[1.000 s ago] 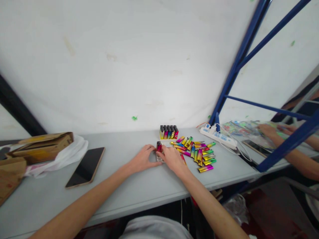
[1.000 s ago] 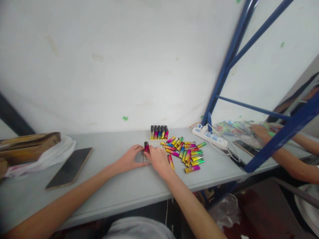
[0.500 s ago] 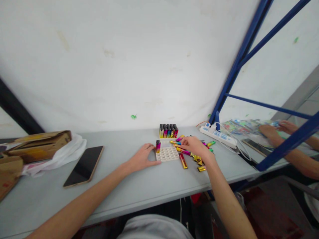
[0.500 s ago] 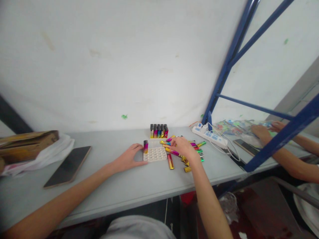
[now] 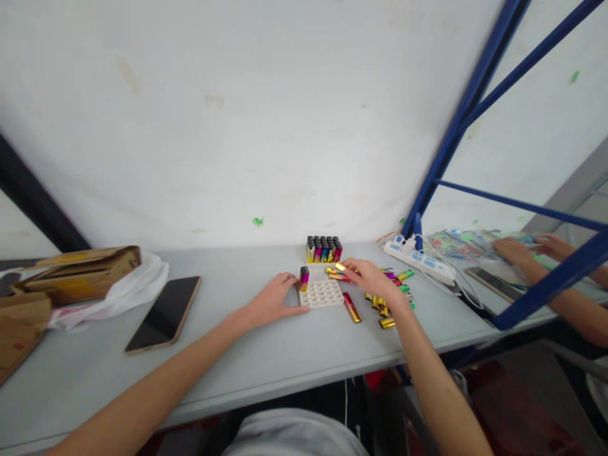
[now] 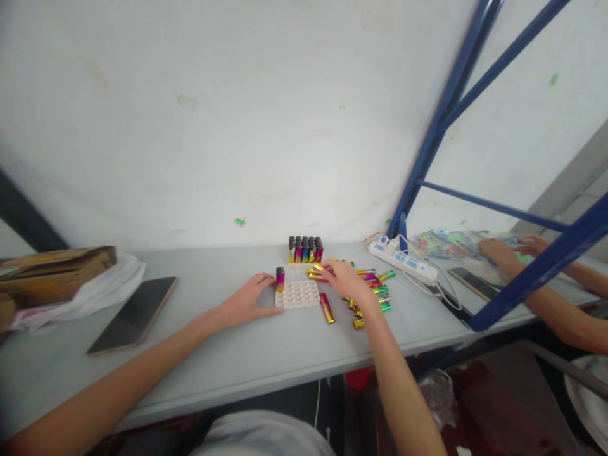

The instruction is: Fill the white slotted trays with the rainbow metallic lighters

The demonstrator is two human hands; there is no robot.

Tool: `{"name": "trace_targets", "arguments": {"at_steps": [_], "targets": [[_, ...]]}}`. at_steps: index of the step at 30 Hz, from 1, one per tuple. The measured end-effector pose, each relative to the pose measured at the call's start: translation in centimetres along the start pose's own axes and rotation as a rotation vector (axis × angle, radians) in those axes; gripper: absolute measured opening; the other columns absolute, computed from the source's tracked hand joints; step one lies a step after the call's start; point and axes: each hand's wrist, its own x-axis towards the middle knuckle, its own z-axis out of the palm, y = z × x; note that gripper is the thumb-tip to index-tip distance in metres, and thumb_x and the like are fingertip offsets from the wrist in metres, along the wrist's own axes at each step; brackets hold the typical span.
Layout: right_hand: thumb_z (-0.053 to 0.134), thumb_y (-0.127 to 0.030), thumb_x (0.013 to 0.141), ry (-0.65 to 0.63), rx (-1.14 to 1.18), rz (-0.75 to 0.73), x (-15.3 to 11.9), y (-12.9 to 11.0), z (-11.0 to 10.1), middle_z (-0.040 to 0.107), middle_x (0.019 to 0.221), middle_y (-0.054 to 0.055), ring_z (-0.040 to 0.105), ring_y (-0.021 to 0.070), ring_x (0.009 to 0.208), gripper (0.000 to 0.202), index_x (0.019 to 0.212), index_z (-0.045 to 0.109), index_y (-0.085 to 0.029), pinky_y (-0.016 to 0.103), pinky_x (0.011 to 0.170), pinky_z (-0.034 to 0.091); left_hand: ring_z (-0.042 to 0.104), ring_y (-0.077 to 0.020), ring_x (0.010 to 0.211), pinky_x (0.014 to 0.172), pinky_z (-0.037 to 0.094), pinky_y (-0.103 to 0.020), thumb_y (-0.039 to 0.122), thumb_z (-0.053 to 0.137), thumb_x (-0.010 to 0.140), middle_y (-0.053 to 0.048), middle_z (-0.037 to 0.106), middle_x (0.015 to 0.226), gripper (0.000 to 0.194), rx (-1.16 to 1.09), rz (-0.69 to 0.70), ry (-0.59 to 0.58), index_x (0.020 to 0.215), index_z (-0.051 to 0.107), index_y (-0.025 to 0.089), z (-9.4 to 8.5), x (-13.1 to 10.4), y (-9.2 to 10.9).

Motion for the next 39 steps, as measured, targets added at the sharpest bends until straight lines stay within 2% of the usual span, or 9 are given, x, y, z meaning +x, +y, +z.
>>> {"name": "trace_targets", "arguments": {"at_steps": [3, 7, 10, 12, 18, 23, 29, 33, 39], "targets": [[0.046, -0.045, 0.104, 0.058, 0.088, 0.007, 0.0, -0.6, -0.4, 0.079, 0.088, 0.005, 0.067, 0.0215, 0.072, 0.040, 0.109, 0.076, -0.020, 0.031, 0.074, 0.048, 0.060, -0.0347, 0.121, 0.111, 0.048, -0.048, 0.067, 0.077, 0.081, -0.016, 0.063, 0.127, 0.068, 0.007, -0.007, -0.005, 0.124, 0.063, 0.016, 0.1, 0.0, -0.1], [0.060, -0.054, 0.095, 0.185, 0.277, -0.023, 0.6, -1.2, 0.1, 0.079, 0.097, 0.006, 0.068, 0.0240, 0.086, 0.039, 0.099, 0.078, -0.020, 0.032, 0.079, 0.049, 0.062, -0.0334, 0.118, 0.108, 0.051, -0.047, 0.068, 0.076, 0.082, -0.014, 0.064, 0.125, 0.065, 0.016, 0.009, 0.006, 0.122, 0.063, 0.018, 0.0, -0.1, -0.1], [0.072, -0.063, 0.083, 0.236, 0.461, 0.060, 1.2, -1.6, 1.0, 0.070, 0.074, 0.002, 0.059, 0.0191, 0.067, 0.045, 0.085, 0.073, -0.018, 0.030, 0.062, 0.045, 0.063, -0.0330, 0.117, 0.107, 0.051, -0.046, 0.068, 0.076, 0.082, -0.013, 0.065, 0.124, 0.064, 0.017, 0.018, 0.011, 0.122, 0.064, 0.019, -0.1, -0.1, 0.0], [0.068, -0.070, 0.083, 0.254, 0.552, 0.108, 1.4, -2.0, 1.7, 0.061, 0.065, 0.000, 0.054, 0.0175, 0.062, 0.051, 0.075, 0.065, -0.020, 0.029, 0.056, 0.042, 0.063, -0.0335, 0.117, 0.107, 0.051, -0.047, 0.069, 0.075, 0.082, -0.013, 0.065, 0.124, 0.064, 0.013, 0.022, 0.018, 0.121, 0.064, 0.019, -0.1, -0.1, 0.0], [0.059, -0.072, 0.090, 0.121, 0.855, 0.076, 1.2, -3.8, 2.7, 0.061, 0.072, -0.001, 0.058, 0.0167, 0.062, 0.048, 0.090, 0.060, -0.024, 0.030, 0.060, 0.048, 0.063, -0.0326, 0.114, 0.106, 0.051, -0.048, 0.069, 0.075, 0.083, -0.013, 0.064, 0.121, 0.064, 0.010, 0.030, 0.019, 0.121, 0.063, 0.019, -0.1, -0.1, 0.0], [0.069, -0.079, 0.079, 0.095, 1.078, 0.187, 1.3, -5.7, 3.5, 0.033, 0.059, -0.010, 0.023, 0.0075, 0.044, 0.056, 0.093, 0.056, -0.026, 0.022, 0.041, 0.019, 0.061, -0.0329, 0.116, 0.108, 0.050, -0.048, 0.071, 0.073, 0.084, -0.013, 0.063, 0.124, 0.067, 0.011, 0.031, 0.012, 0.124, 0.061, 0.018, 0.0, -0.1, -0.2], [0.055, -0.090, 0.078, 0.095, 1.253, 0.333, 1.5, -6.4, 4.6, 0.025, 0.057, -0.008, 0.014, 0.0072, 0.045, 0.068, 0.068, 0.041, -0.024, 0.024, 0.042, 0.009, 0.061, -0.0330, 0.117, 0.108, 0.050, -0.049, 0.070, 0.073, 0.084, -0.014, 0.063, 0.124, 0.067, 0.021, 0.020, 0.000, 0.124, 0.061, 0.017, -0.1, -0.1, 0.0], [0.050, -0.079, 0.086, 0.141, 1.238, 0.421, 1.5, -6.3, 4.9, 0.016, 0.053, -0.008, 0.008, 0.0080, 0.045, 0.064, 0.060, 0.031, -0.024, 0.027, 0.043, 0.005, 0.061, -0.0334, 0.117, 0.108, 0.050, -0.049, 0.070, 0.073, 0.084, -0.014, 0.063, 0.124, 0.067, 0.027, 0.023, 0.002, 0.124, 0.062, 0.017, -0.2, -0.2, 0.2], [0.043, -0.054, 0.094, 0.204, 1.172, 0.472, 1.5, -6.2, 5.2, 0.018, 0.051, -0.007, 0.008, 0.0084, 0.044, 0.048, 0.058, 0.031, -0.025, 0.026, 0.041, 0.005, 0.062, -0.0326, 0.116, 0.107, 0.051, -0.047, 0.068, 0.075, 0.084, -0.013, 0.064, 0.122, 0.064, 0.025, 0.028, 0.008, 0.123, 0.062, 0.018, -0.2, -0.1, 0.1]]}}
